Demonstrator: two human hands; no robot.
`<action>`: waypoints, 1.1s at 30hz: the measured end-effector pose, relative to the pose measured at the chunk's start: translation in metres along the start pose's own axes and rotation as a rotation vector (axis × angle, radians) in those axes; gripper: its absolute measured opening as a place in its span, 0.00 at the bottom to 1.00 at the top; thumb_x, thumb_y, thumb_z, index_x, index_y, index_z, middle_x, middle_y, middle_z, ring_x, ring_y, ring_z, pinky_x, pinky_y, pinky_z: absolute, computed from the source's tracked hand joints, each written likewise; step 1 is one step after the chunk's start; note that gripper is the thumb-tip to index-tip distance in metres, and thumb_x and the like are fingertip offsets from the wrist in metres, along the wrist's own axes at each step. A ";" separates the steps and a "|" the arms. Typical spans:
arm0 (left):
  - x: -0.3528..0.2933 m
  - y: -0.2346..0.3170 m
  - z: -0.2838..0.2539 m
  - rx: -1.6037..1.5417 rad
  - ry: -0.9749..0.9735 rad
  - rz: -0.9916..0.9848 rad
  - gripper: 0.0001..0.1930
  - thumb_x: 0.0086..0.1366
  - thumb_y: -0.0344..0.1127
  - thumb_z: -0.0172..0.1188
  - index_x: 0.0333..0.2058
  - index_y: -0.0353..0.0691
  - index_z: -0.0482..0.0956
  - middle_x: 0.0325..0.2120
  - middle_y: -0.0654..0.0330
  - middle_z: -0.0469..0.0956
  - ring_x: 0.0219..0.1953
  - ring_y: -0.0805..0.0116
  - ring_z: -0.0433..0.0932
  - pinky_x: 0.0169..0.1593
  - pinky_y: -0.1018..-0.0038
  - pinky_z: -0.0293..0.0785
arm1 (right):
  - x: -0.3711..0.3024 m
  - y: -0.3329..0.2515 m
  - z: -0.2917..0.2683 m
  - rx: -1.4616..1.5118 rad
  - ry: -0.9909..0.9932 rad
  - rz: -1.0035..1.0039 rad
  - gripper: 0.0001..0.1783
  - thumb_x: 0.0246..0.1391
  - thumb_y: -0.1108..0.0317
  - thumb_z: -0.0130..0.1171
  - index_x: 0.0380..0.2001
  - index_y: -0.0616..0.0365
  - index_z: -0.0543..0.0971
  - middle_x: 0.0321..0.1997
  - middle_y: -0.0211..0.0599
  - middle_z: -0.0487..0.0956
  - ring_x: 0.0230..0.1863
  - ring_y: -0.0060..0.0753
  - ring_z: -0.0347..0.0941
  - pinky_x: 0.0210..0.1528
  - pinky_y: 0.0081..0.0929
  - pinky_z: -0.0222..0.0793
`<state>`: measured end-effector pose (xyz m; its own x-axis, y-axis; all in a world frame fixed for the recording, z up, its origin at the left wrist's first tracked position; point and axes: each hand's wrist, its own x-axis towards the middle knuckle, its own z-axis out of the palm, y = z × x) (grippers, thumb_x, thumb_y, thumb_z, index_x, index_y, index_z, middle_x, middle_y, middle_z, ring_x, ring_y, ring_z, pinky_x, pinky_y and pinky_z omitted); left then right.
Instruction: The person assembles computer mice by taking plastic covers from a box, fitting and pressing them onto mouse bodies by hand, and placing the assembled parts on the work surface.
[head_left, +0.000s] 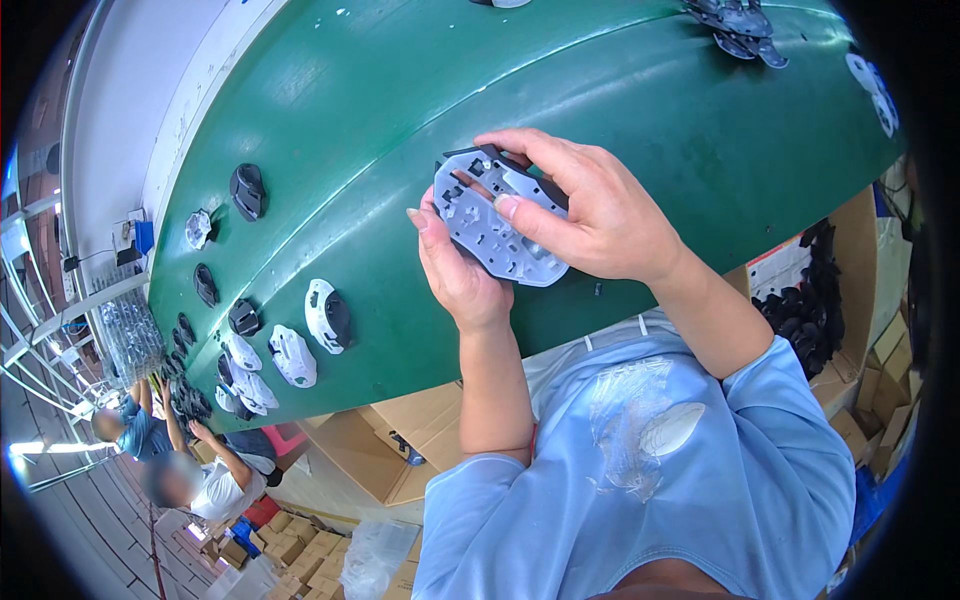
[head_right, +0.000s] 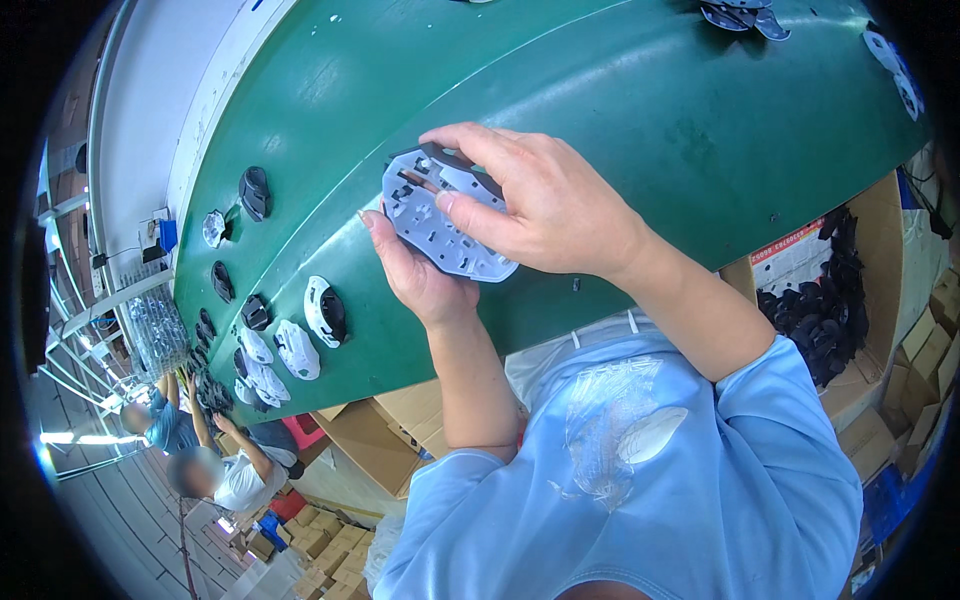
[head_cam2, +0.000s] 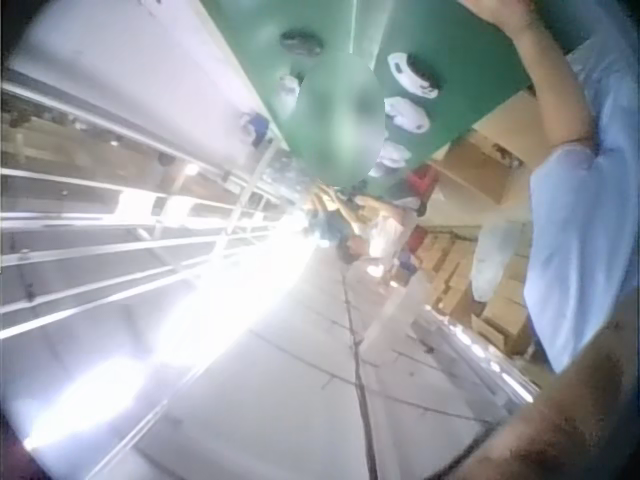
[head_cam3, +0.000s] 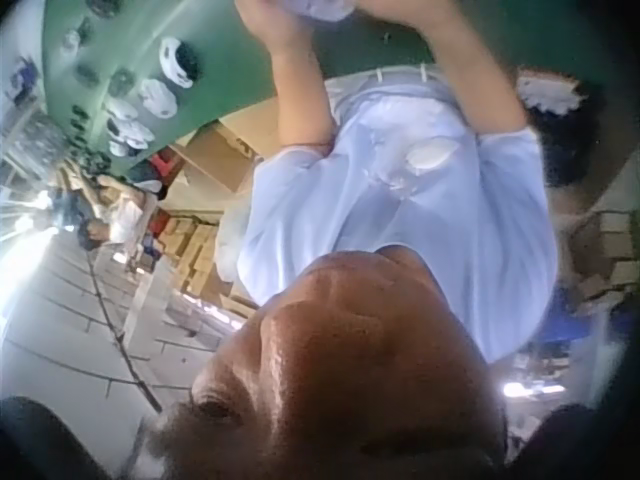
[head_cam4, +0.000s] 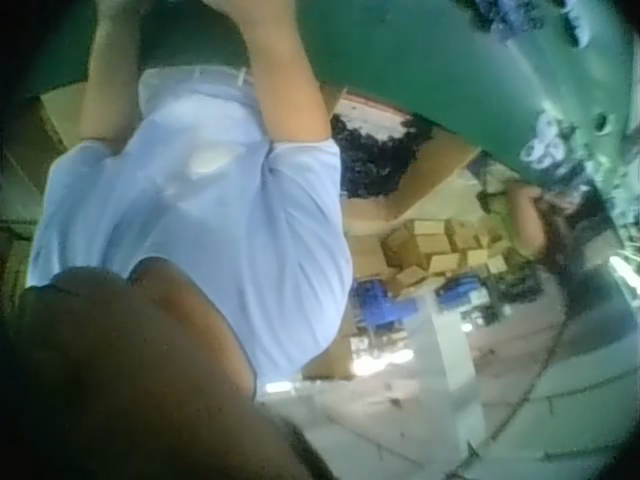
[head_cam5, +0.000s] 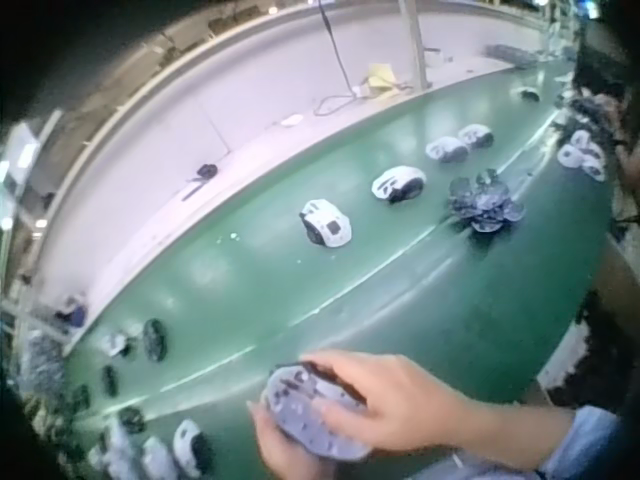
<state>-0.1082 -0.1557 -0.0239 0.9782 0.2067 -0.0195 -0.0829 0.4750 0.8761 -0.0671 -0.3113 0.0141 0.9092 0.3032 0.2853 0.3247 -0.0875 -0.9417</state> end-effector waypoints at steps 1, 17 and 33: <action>0.000 0.000 0.000 -0.055 0.004 -0.038 0.27 0.79 0.54 0.34 0.53 0.38 0.73 0.46 0.58 0.79 0.48 0.66 0.79 0.52 0.66 0.77 | 0.000 0.000 0.000 -0.002 -0.001 -0.007 0.21 0.57 0.65 0.60 0.52 0.65 0.75 0.43 0.54 0.82 0.43 0.57 0.79 0.45 0.43 0.75; 0.000 0.009 0.007 0.055 -0.128 0.062 0.33 0.55 0.42 0.77 0.52 0.35 0.68 0.43 0.62 0.72 0.44 0.74 0.72 0.50 0.77 0.69 | -0.009 0.036 -0.003 0.278 -0.107 0.126 0.19 0.63 0.70 0.53 0.57 0.58 0.74 0.46 0.46 0.83 0.44 0.45 0.81 0.48 0.37 0.75; 0.002 0.026 -0.006 0.230 -0.316 -0.020 0.29 0.48 0.30 0.80 0.43 0.42 0.67 0.38 0.63 0.68 0.37 0.75 0.67 0.43 0.78 0.67 | -0.013 0.032 -0.016 0.061 -0.300 -0.226 0.56 0.34 0.49 0.80 0.65 0.65 0.67 0.53 0.43 0.76 0.50 0.38 0.75 0.53 0.33 0.71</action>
<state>-0.1092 -0.1382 -0.0041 0.9926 -0.0915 0.0804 -0.0536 0.2646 0.9629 -0.0642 -0.3329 -0.0174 0.6966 0.5739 0.4305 0.4838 0.0673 -0.8726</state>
